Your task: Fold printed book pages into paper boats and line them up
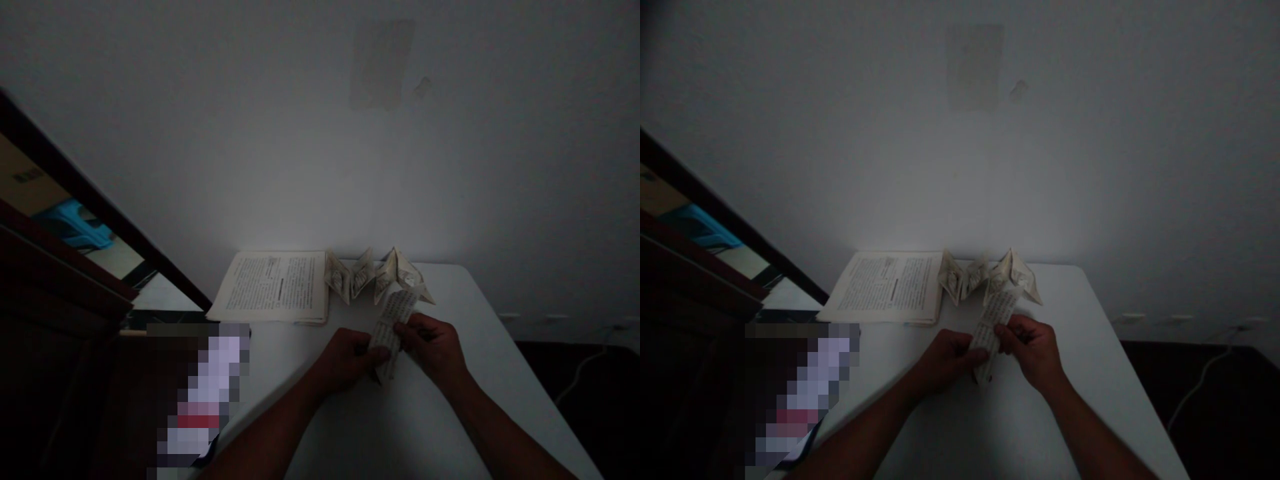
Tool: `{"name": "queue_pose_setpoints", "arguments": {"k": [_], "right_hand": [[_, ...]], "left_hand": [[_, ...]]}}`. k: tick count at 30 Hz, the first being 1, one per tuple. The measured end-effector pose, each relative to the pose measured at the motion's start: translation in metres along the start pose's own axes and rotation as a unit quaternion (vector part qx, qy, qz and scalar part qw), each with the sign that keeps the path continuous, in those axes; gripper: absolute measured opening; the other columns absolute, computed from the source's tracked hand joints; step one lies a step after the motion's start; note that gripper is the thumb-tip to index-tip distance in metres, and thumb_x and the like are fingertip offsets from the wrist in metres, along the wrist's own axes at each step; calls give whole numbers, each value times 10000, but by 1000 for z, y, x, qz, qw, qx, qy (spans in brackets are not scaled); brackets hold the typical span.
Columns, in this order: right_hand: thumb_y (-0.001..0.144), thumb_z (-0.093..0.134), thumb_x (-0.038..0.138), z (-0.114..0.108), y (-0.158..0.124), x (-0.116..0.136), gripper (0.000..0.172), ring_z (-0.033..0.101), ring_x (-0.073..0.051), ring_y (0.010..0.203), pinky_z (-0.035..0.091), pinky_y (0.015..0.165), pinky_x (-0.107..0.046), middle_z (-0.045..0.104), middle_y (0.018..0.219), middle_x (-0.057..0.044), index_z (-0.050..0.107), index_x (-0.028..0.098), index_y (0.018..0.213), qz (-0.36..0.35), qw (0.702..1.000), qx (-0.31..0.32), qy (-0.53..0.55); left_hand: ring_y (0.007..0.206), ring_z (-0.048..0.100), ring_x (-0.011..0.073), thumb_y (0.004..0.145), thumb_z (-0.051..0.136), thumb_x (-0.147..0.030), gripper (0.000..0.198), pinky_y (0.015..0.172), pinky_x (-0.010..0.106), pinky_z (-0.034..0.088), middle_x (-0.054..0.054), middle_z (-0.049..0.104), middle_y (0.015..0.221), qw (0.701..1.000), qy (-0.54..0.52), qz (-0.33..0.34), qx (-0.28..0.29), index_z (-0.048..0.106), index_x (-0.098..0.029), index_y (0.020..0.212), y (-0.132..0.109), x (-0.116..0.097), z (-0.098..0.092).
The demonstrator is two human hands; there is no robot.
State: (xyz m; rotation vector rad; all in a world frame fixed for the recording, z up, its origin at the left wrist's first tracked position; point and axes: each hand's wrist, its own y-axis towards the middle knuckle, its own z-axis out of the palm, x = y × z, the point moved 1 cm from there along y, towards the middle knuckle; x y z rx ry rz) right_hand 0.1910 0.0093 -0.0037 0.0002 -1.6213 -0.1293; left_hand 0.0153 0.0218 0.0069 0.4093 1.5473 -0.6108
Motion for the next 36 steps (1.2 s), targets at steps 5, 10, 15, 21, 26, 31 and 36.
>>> {"name": "queue_pose_setpoints", "arguments": {"k": [5, 10, 15, 21, 26, 31, 36], "right_hand": [[718, 676, 352, 1, -3, 6, 267, 499, -104, 445, 394, 440, -209, 557, 482, 7, 596, 159, 552, -14, 999, -4, -35], [725, 667, 360, 2, -2, 5, 258, 500, -106, 447, 397, 439, -213, 557, 495, 5, 598, 157, 582, -7, 1000, 16, -22], [685, 706, 334, 3, -3, 3, 224, 503, -112, 448, 396, 441, -217, 554, 482, 8, 610, 155, 591, -5, 999, 25, -20], [711, 681, 362, 5, -4, 4, 244, 493, -107, 449, 387, 440, -210, 538, 476, 14, 614, 155, 600, 4, 999, 34, -18], [720, 672, 363, 6, -6, 7, 246, 492, -108, 461, 389, 447, -214, 553, 499, 4, 620, 153, 603, -7, 998, 32, -45], [708, 685, 360, 4, -5, 3, 249, 498, -106, 472, 396, 452, -210, 549, 507, 6, 610, 154, 592, 7, 999, 41, -32], [717, 674, 385, 6, -4, 0, 255, 505, -107, 472, 404, 452, -215, 559, 511, 2, 628, 148, 637, 37, 996, 80, -12]], "left_hand": [[476, 513, 100, 790, 525, -482, 436, 494, 198, 406, 14, 566, 530, 1000, 1, 11, 5, 635, -87, 643, -1, -1, -2], [456, 431, 77, 757, 567, -483, 427, 469, 184, 338, -13, 497, 500, 1000, 21, 17, -10, 625, -85, 613, -1, 0, -2], [451, 366, 67, 781, 534, -483, 456, 459, 185, 288, -27, 426, 483, 999, 21, 26, -26, 611, -81, 581, -2, -1, -3], [487, 364, 75, 787, 531, -479, 432, 481, 195, 275, -24, 419, 523, 998, 36, 37, -18, 653, -82, 670, -2, 0, -4], [459, 326, 65, 783, 529, -490, 460, 461, 194, 251, -34, 381, 489, 999, 30, 27, -34, 612, -84, 585, -1, 1, -5], [501, 400, 87, 795, 516, -474, 422, 502, 203, 309, -18, 473, 533, 996, 62, 49, -45, 674, -95, 698, -1, -1, -5], [540, 460, 102, 812, 518, -399, 359, 541, 209, 355, 5, 554, 576, 989, 62, 84, -106, 693, -109, 693, -3, -7, -6]]}}
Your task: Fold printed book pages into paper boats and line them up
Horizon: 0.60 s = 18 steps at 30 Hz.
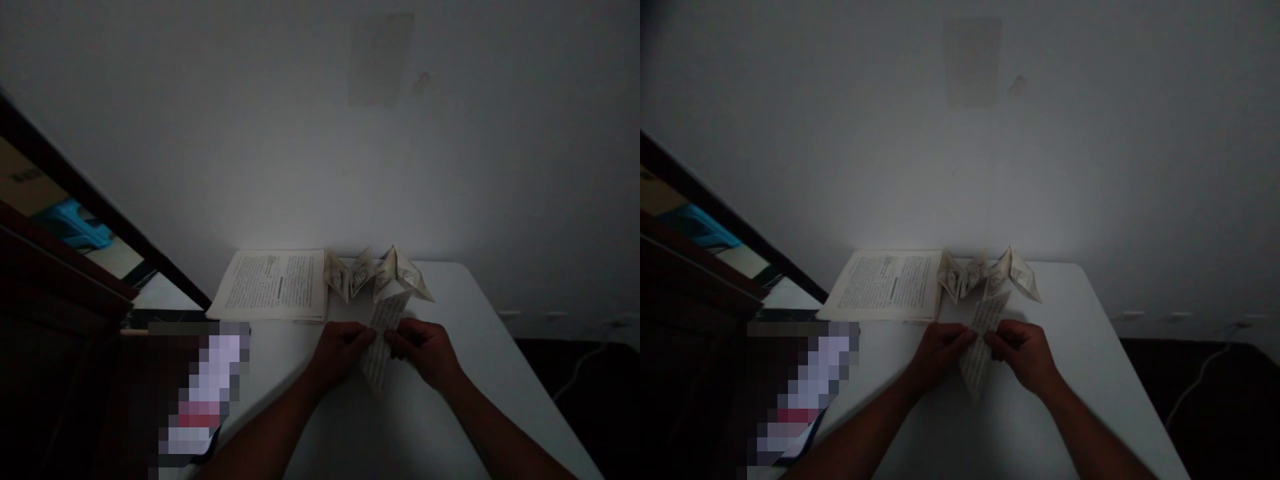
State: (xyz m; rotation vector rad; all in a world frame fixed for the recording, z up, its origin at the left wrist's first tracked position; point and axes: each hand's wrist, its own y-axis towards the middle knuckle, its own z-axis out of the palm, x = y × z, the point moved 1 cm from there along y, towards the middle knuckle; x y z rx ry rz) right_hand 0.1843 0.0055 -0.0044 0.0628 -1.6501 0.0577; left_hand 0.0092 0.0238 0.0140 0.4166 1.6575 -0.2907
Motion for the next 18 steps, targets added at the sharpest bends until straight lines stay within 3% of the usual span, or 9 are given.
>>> {"name": "queue_pose_setpoints", "arguments": {"k": [8, 13, 18], "right_hand": [[727, 663, 396, 3, -1, 4, 273, 502, -97, 444, 399, 434, -211, 575, 489, 2, 635, 137, 647, 13, 999, 34, -7], [717, 667, 406, 3, -1, 0, 321, 491, -92, 429, 391, 424, -213, 562, 475, 6, 581, 141, 558, 21, 999, 48, 0], [700, 676, 430, 4, -1, -2, 320, 494, -100, 432, 394, 424, -221, 562, 482, 11, 589, 149, 574, 26, 999, 42, 18]], "left_hand": [[493, 359, 70, 745, 571, -305, 258, 483, 190, 299, -39, 423, 521, 1000, -9, 6, -9, 587, -107, 580, -1, 2, -1], [467, 251, 55, 724, 576, -294, 370, 449, 190, 213, -67, 268, 478, 999, 31, 8, 0, 381, -142, 448, 0, 3, -2], [458, 252, 58, 732, 557, -332, 391, 448, 196, 212, -64, 270, 468, 1000, 21, -12, -5, 361, -152, 445, -2, -1, -1]]}}
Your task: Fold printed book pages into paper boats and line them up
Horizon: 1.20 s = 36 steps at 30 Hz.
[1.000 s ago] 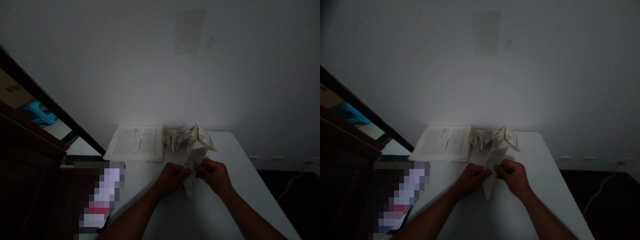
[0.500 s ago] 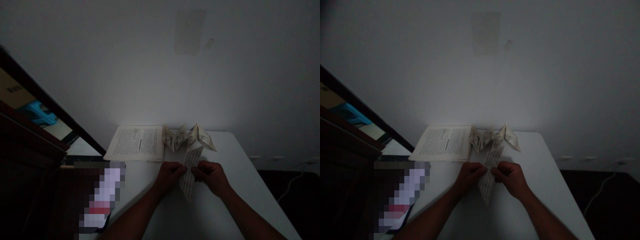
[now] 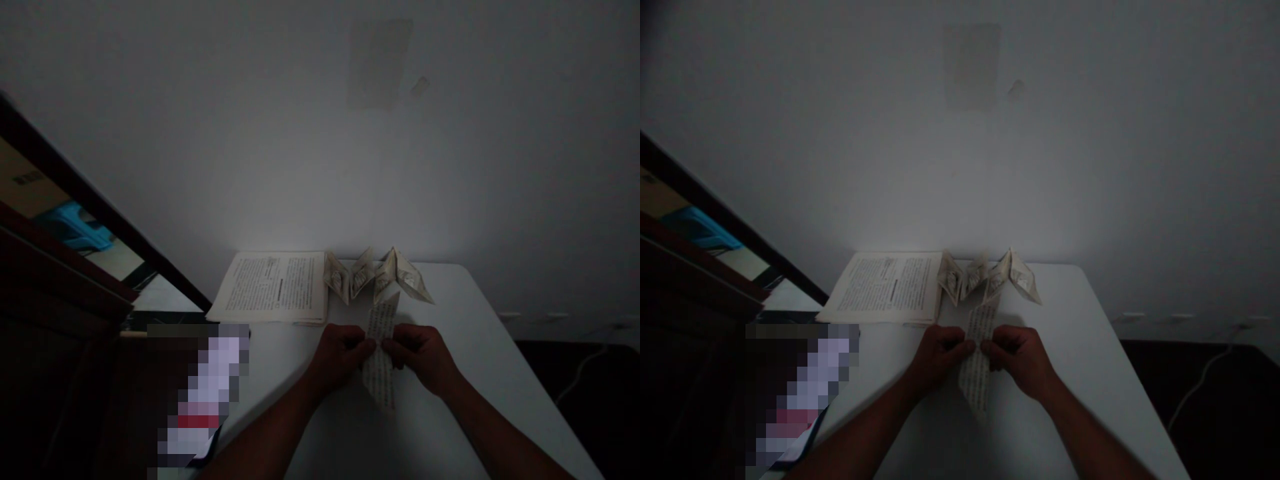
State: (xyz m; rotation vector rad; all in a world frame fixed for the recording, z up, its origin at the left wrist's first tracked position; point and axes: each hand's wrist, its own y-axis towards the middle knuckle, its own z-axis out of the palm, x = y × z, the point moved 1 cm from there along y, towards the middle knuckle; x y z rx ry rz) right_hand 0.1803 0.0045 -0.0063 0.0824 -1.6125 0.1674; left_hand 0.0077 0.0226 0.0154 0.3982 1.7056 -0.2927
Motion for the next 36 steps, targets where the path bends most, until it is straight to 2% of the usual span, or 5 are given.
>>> {"name": "queue_pose_setpoints", "arguments": {"k": [8, 15, 22, 28, 36], "right_hand": [[687, 702, 366, -1, 2, 3, 240, 513, -96, 450, 406, 444, -210, 565, 493, 26, 624, 149, 620, -5, 1000, 7, 18], [684, 692, 411, -4, 2, 3, 313, 505, -98, 419, 406, 426, -218, 550, 461, 23, 574, 152, 552, -1, 1000, 13, 6], [681, 693, 414, -5, 4, -2, 267, 538, -119, 494, 439, 478, -234, 599, 550, -3, 641, 154, 648, -14, 1000, -4, 0], [660, 702, 428, -4, 4, -3, 291, 518, -113, 455, 425, 444, -226, 582, 504, 4, 632, 153, 594, 0, 1000, 5, -3], [652, 716, 410, -2, 2, 3, 272, 506, -111, 459, 399, 446, -222, 561, 491, 20, 632, 157, 599, -9, 1000, -9, -14]], "left_hand": [[477, 229, 59, 741, 542, -341, 391, 449, 200, 192, -64, 240, 487, 1000, 11, 0, -9, 340, -158, 461, 0, -3, 1], [496, 231, 61, 767, 541, -418, 443, 461, 206, 185, -62, 235, 514, 999, 46, 15, 15, 329, -157, 479, 1, 4, 1], [498, 232, 61, 778, 541, -409, 439, 461, 203, 191, -61, 233, 517, 999, 19, 14, 21, 330, -156, 489, 2, 5, 1], [491, 297, 63, 770, 554, -389, 385, 460, 195, 236, -53, 319, 507, 1000, -3, -1, -13, 430, -137, 508, 2, 4, 2], [465, 332, 62, 734, 586, -386, 372, 454, 190, 270, -54, 367, 473, 1000, 2, -15, -25, 477, -129, 488, 2, 1, 3]]}}
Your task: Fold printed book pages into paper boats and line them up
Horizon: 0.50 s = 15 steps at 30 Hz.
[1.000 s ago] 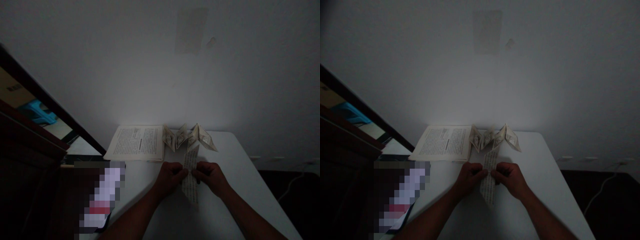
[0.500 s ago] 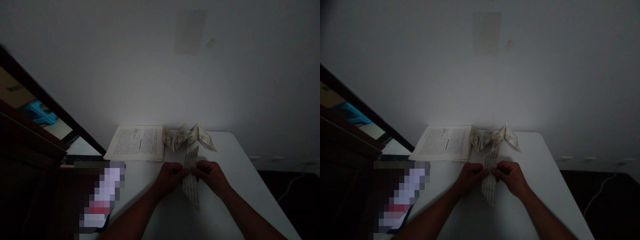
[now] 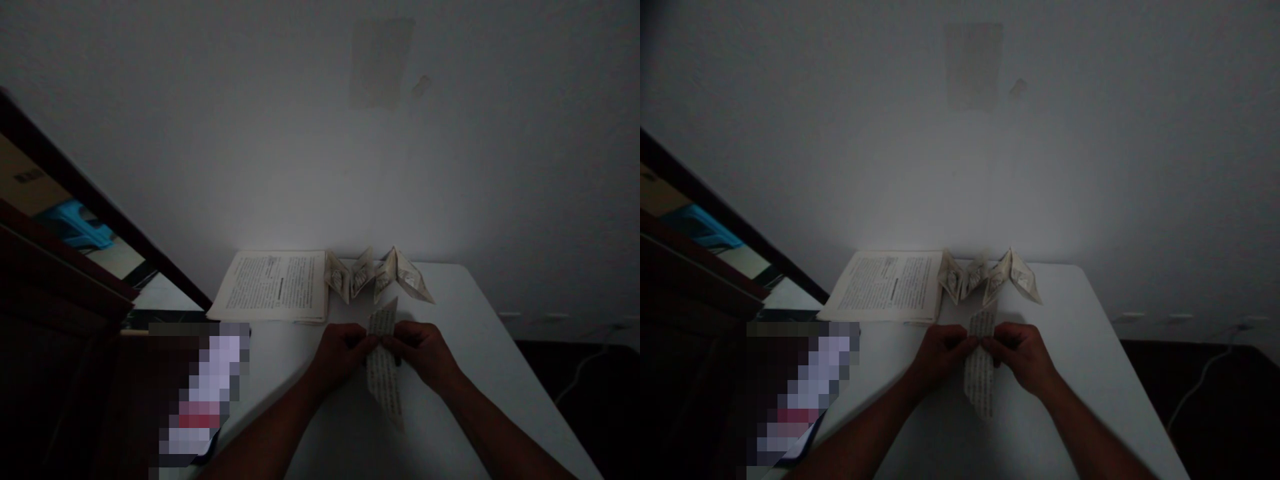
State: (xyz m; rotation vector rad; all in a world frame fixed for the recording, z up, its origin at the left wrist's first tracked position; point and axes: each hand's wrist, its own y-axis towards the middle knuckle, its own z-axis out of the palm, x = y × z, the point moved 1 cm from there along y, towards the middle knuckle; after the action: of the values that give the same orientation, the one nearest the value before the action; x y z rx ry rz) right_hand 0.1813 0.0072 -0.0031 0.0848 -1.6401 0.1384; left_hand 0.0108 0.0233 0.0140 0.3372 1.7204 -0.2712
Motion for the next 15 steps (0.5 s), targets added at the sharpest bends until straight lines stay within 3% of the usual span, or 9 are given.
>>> {"name": "queue_pose_setpoints", "arguments": {"k": [5, 15], "right_hand": [[689, 681, 431, -2, 1, -5, 285, 521, -115, 487, 418, 474, -226, 582, 534, 10, 645, 155, 626, 2, 1000, 17, -3], [694, 675, 403, 1, 1, 1, 280, 496, -105, 475, 407, 467, -220, 541, 502, 28, 599, 161, 576, 1, 1000, 17, -12]], "left_hand": [[483, 433, 84, 732, 588, -382, 312, 485, 202, 338, -22, 494, 506, 999, -27, -19, -18, 564, -120, 563, 0, -2, 0], [505, 459, 83, 739, 604, -348, 250, 497, 197, 348, -29, 510, 547, 998, -51, -8, -20, 558, -122, 644, 0, 8, 0]]}}
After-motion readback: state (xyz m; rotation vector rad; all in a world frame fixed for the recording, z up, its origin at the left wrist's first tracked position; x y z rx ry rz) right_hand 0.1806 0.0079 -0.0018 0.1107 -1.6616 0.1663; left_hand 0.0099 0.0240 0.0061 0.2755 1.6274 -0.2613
